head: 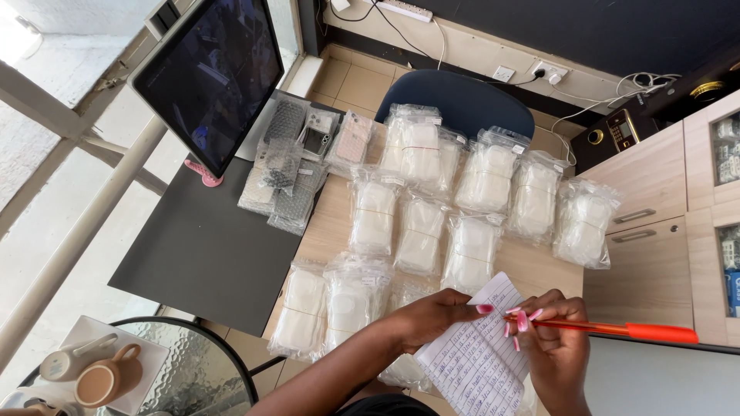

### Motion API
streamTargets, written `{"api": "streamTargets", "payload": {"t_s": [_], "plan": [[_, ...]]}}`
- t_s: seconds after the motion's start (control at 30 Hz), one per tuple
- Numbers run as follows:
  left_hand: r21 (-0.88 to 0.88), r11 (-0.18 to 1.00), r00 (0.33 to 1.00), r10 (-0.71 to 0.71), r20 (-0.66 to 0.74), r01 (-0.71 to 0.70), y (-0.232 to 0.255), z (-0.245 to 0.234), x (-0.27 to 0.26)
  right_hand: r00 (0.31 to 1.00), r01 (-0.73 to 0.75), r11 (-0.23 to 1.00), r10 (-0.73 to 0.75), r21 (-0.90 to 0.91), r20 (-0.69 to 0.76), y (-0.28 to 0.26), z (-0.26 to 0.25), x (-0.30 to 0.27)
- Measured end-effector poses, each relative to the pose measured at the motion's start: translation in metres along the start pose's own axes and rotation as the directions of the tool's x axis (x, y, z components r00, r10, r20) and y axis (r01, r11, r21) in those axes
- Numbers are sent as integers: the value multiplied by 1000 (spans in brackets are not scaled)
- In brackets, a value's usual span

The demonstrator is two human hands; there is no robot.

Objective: Counting and recording inventory of phone cases in a notebook.

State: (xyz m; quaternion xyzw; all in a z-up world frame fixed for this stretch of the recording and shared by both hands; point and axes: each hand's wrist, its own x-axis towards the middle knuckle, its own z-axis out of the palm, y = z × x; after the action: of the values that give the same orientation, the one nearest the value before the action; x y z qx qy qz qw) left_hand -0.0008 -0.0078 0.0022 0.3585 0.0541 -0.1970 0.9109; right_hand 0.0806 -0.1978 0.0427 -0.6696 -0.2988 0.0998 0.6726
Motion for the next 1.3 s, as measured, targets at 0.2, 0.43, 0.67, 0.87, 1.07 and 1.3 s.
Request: {"api": "streamTargets", "payload": {"t_s": [0.2, 0.43, 0.67, 0.87, 1.07, 1.3], "plan": [[57, 998, 1000, -7, -28, 9, -4, -4, 1, 996, -66, 996, 62, 60, 66, 4, -5, 4], [98, 995, 999, 34, 2, -34, 1, 1, -4, 987, -42, 992, 22, 121, 158, -6, -6, 0], [17, 1000, 999, 0, -48, 1, -6, 0, -4, 979, 63, 993, -42, -96, 199, 10, -13, -7], [289, 951, 982, -59, -180, 110, 5, 9, -15, 987, -110, 933, 144, 341, -76, 27, -34, -4], [340, 927, 946, -45, -320, 159, -46, -18, 6, 938, -320, 942, 299, -106, -175, 36, -15, -35], [922, 386, 568, 750, -340, 42, -96, -80, -20, 817, -383, 919, 290, -93, -499, 197, -93, -130]]}}
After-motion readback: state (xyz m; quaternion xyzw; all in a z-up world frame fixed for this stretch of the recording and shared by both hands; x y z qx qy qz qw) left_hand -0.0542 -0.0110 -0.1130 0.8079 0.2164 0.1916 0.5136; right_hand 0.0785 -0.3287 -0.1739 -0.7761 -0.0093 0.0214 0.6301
